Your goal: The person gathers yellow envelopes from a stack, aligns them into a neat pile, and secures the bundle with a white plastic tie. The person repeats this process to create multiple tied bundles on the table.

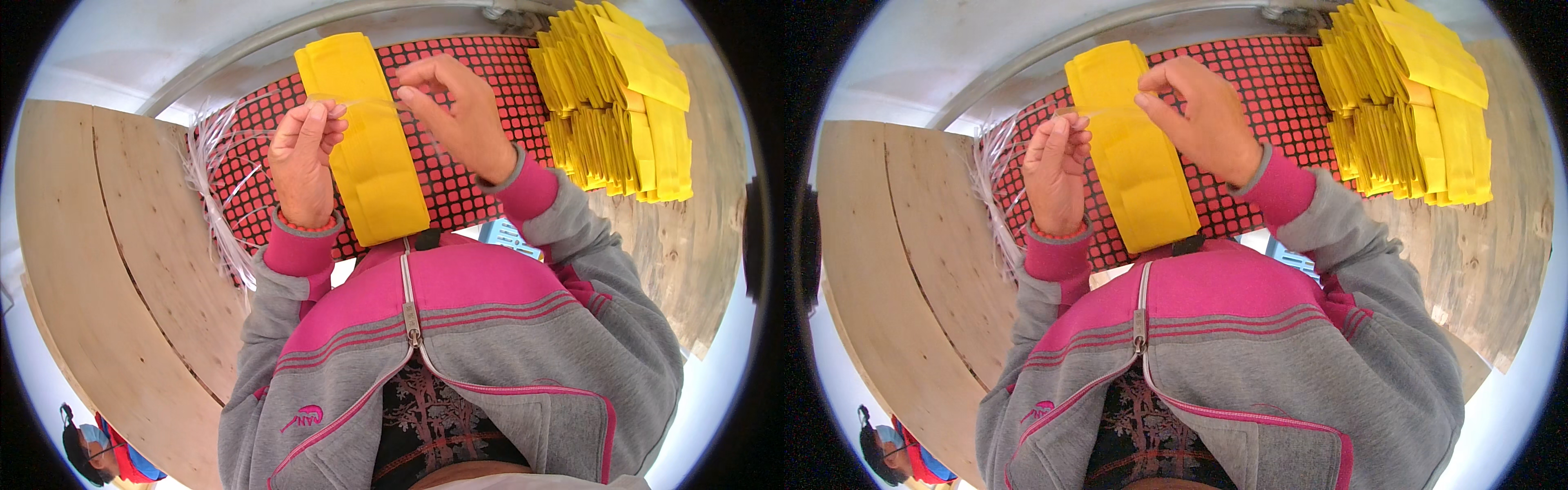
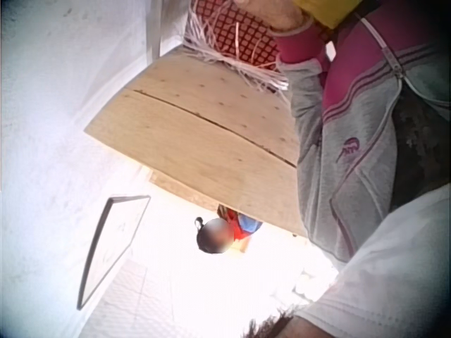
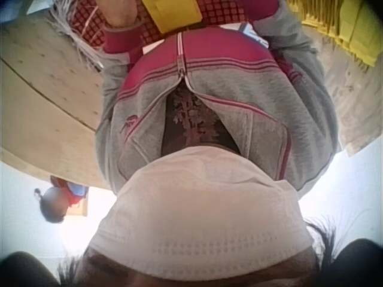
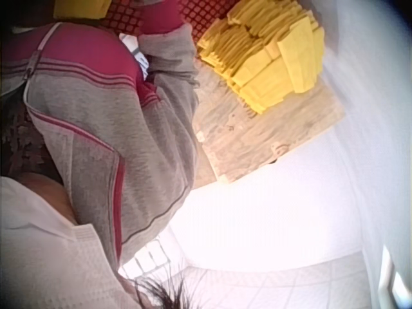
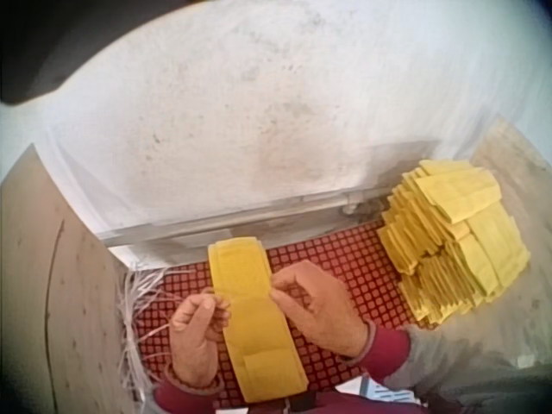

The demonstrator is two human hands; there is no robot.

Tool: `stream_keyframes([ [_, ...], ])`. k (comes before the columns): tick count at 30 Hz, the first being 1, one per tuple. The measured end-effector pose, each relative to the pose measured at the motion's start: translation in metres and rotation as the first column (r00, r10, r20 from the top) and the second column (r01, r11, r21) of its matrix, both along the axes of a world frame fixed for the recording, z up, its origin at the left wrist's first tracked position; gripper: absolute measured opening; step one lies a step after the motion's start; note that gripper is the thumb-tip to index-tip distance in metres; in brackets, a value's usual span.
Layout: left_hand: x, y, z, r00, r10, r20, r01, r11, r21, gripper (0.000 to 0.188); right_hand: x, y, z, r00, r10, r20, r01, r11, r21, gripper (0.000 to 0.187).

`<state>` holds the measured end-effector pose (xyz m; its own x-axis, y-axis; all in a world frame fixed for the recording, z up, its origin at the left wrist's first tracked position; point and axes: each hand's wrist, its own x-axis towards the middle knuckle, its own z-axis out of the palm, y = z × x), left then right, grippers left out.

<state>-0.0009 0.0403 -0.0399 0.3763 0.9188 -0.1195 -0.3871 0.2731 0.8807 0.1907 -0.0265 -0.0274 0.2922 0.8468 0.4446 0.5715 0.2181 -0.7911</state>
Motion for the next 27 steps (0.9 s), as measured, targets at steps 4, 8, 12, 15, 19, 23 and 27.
stream_keyframes([
  [4,-0.005,0.002,-0.005,0.997,-0.006,0.073,0.015,0.993,-0.12,0.016,-0.032,-0.017,-0.004,0.847,0.222,-0.484,-0.384,0.884,-0.267,0.015],
  [8,-0.008,0.003,-0.006,0.987,-0.026,0.158,0.061,0.973,-0.224,0.016,-0.054,-0.011,-0.018,0.35,-0.004,-0.937,-0.626,0.742,-0.237,0.022],
  [12,-0.012,0.001,-0.001,0.994,0.017,0.105,0.002,0.984,-0.176,0.014,-0.057,-0.006,-0.03,-0.116,-0.098,-0.988,-0.609,0.793,-0.007,0.029],
  [15,-0.015,-0.005,0.003,1.0,-0.014,0.015,0.015,0.999,-0.043,0.013,-0.053,-0.002,-0.034,-0.279,-0.074,-0.957,-0.568,0.817,0.102,0.03],
  [19,-0.018,-0.007,0.005,0.997,-0.069,0.019,0.068,0.997,0.018,0.014,-0.053,0.005,-0.035,-0.324,0.023,-0.946,-0.488,0.852,0.188,0.034],
  [23,-0.023,-0.004,0.005,0.989,-0.094,0.115,0.099,0.995,-0.034,0.015,-0.048,0.006,-0.027,-0.257,0.092,-0.962,-0.466,0.861,0.206,0.033],
  [27,-0.027,-0.003,0.005,0.97,-0.095,0.222,0.131,0.979,-0.157,0.014,-0.046,0.003,-0.014,-0.077,0.176,-0.981,-0.513,0.837,0.19,0.03],
])
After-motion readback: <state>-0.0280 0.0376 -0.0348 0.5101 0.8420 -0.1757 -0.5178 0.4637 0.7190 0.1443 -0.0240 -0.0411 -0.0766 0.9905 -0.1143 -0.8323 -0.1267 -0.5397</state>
